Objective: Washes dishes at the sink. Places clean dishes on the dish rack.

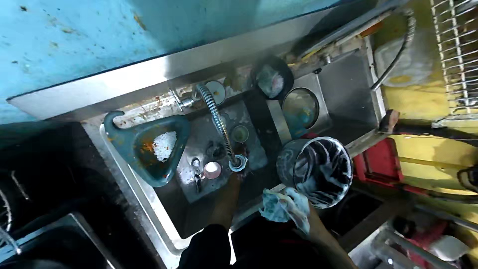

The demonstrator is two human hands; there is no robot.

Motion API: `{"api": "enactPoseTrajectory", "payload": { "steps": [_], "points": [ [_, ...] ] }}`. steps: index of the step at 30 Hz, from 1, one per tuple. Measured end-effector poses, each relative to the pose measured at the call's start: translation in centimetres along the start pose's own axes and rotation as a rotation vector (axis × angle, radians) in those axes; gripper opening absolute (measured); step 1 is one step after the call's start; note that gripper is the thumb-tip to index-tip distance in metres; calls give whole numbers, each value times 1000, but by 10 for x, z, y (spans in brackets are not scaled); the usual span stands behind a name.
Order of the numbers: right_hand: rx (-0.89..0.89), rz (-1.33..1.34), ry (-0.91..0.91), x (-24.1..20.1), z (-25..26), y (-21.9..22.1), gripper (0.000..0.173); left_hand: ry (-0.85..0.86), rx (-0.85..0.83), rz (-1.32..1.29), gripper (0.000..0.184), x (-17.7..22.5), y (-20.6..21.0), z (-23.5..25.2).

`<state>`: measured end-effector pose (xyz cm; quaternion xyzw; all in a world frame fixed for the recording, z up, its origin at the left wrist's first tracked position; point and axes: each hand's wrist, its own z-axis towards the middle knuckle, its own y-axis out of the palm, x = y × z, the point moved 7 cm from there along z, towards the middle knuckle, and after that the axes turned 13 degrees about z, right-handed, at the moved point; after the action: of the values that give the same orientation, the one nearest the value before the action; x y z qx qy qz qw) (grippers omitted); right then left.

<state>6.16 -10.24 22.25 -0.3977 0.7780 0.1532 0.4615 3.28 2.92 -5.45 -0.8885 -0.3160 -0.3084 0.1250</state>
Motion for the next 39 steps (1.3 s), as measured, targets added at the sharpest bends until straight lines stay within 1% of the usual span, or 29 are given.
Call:
{"api": "enactPoseTrajectory", "payload": {
  "steps": [1, 2, 4, 6, 7, 8, 10, 11, 12, 13, 14, 15, 16, 17, 18, 19, 20, 21, 23, 24, 25, 27, 30, 31, 33, 35, 36, 37, 39],
  "points": [
    [8, -2, 4, 0, -2, -1, 34, -6, 84, 40, 42, -2, 1, 2],
    [17, 3, 7, 1, -5, -2, 34, -35, 127, 53, 43, -6, 4, 4],
    [29, 33, 9, 1, -10, -4, 38, -159, 17, 36, 47, -6, 9, 8],
    [43, 69, 6, 2, -14, -5, 35, 91, 43, -31, 49, -27, 21, 27],
    [47, 80, 2, 2, -15, -5, 33, 121, 42, -87, 46, -32, 28, 37],
    [44, 93, 0, 2, -16, -6, 32, 61, -1, -131, 46, -31, 34, 39],
    [48, 111, 5, 3, -20, -6, 32, -38, -73, -195, 48, -45, 45, 44],
    [57, 117, 16, 5, -21, -6, 30, -64, -112, -253, 45, -45, 52, 50],
    [61, 122, 27, 6, -23, -6, 29, -75, -129, -328, 36, -44, 59, 55],
    [59, 116, 31, 8, -23, -7, 28, -71, -159, -402, 29, -41, 65, 57],
    [58, 109, 28, 10, -23, -7, 28, -44, -193, -473, 28, -43, 70, 61],
    [54, 120, 28, 14, -25, -8, 30, -2, -209, -530, 30, -50, 73, 66],
    [54, 126, 32, 17, -26, -9, 31, 87, -218, -527, 32, -51, 75, 70],
    [59, 127, 38, 19, -29, -11, 32, 177, -199, -466, 33, -47, 75, 71],
    [74, 129, 47, 20, -33, -13, 32, 197, -183, -355, 36, -33, 68, 60],
    [94, 120, 60, 18, -36, -15, 32, 133, -163, -246, 36, -11, 59, 40],
    [118, 117, 76, 15, -40, -17, 30, 118, -131, -198, 36, 2, 52, 31],
    [151, 115, 91, 11, -45, -19, 28, 120, -104, -205, 36, 3, 51, 32],
    [198, 100, 109, 7, -52, -23, 28, 78, -26, -275, 32, -21, 58, 51],
    [206, 93, 108, 9, -52, -25, 28, 114, 48, -304, 37, -42, 59, 62],
    [197, 108, 103, 12, -52, -26, 30, 63, 101, -269, 40, -51, 55, 64],
    [165, 170, 87, 20, -47, -28, 35, 21, 210, -103, 45, -43, 38, 52],
    [82, 278, 81, 29, -36, -23, 46, 79, 281, 230, 49, -6, 4, 15],
    [48, 283, 77, 28, -33, -18, 48, 80, 311, 351, 51, 1, -8, 2],
    [-17, 234, 82, 23, -29, -10, 48, 82, 390, 507, 53, 13, -33, -29],
    [-72, 29, 76, 19, -21, 0, 44, 114, 413, 561, 52, 15, -62, -56],
    [-116, -106, 74, 19, -17, 4, 44, 124, 406, 538, 49, 14, -78, -70],
    [-171, -241, 84, 22, -12, 10, 44, 123, 413, 470, 47, 12, -95, -85],
    [-272, -477, 113, 33, -4, 23, 45, 135, 516, 312, 36, 4, -130, -110]
  ]
}}
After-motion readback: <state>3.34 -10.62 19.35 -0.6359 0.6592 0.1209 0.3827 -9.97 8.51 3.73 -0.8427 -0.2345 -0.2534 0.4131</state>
